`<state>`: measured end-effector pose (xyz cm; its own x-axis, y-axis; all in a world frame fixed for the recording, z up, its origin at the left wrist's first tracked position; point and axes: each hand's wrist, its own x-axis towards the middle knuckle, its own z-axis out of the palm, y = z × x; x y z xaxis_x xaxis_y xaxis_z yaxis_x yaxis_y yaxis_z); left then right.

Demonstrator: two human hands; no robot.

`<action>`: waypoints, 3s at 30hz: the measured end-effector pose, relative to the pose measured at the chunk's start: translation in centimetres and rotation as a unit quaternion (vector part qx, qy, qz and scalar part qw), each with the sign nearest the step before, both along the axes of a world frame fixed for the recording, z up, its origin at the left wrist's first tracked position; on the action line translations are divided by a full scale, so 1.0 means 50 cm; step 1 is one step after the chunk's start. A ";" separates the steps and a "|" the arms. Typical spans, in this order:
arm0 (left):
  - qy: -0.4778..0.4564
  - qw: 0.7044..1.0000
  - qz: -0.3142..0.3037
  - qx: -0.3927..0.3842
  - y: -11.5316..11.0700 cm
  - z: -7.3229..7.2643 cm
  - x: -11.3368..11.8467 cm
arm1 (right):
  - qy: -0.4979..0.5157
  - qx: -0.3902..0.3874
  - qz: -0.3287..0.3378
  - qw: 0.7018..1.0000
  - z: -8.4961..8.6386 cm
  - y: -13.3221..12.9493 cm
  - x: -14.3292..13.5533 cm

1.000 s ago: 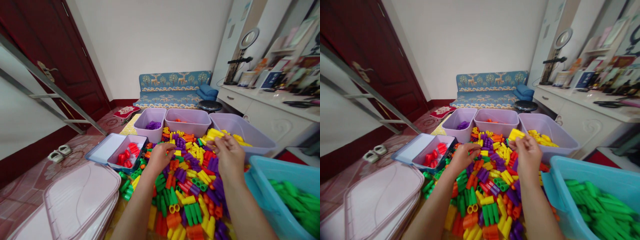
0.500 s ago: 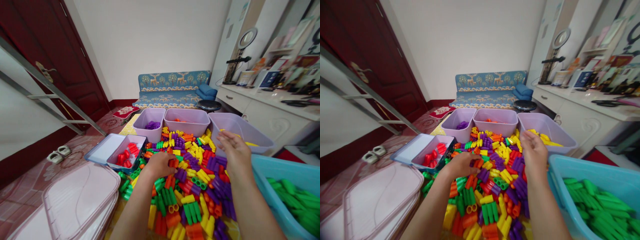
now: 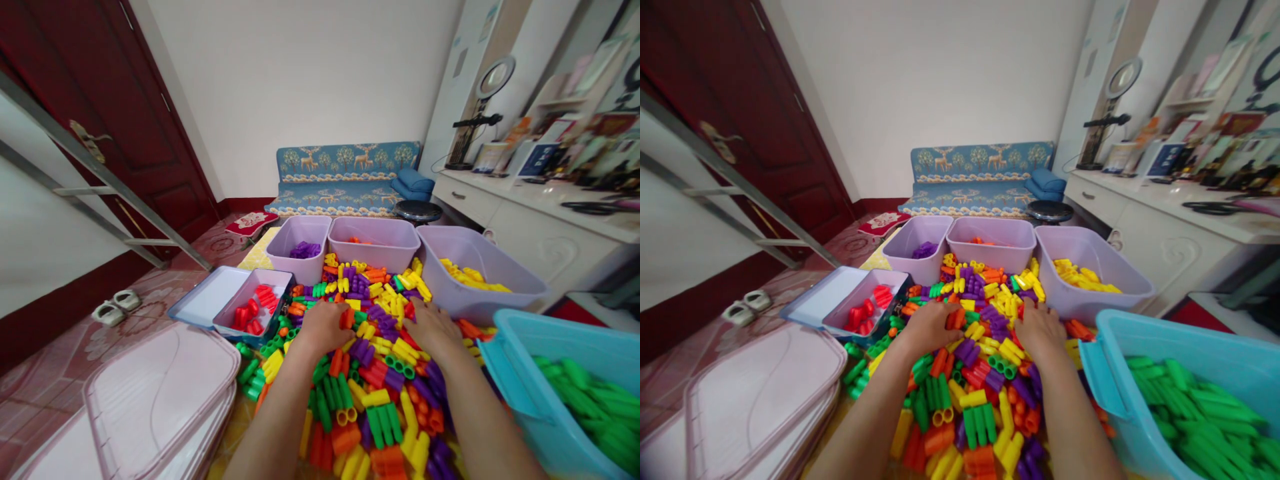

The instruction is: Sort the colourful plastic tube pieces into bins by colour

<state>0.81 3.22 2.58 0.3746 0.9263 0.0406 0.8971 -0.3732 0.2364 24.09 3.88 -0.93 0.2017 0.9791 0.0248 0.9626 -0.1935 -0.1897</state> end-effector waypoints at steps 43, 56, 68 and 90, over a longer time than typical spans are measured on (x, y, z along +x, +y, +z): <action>-0.366 0.927 -0.050 -0.067 0.000 0.024 0.018 | 0.233 0.190 0.222 0.928 0.078 -0.037 -0.143; -0.911 0.348 0.217 -0.039 0.049 0.046 -0.057 | 0.345 0.224 0.166 0.896 0.099 -0.034 -0.115; -0.881 0.395 0.191 -0.179 0.058 0.018 -0.058 | 0.344 0.283 0.071 0.892 0.060 -0.002 -0.074; -0.240 0.969 -0.009 -0.063 0.023 -0.019 -0.022 | 0.134 0.060 0.237 0.960 -0.012 -0.006 -0.052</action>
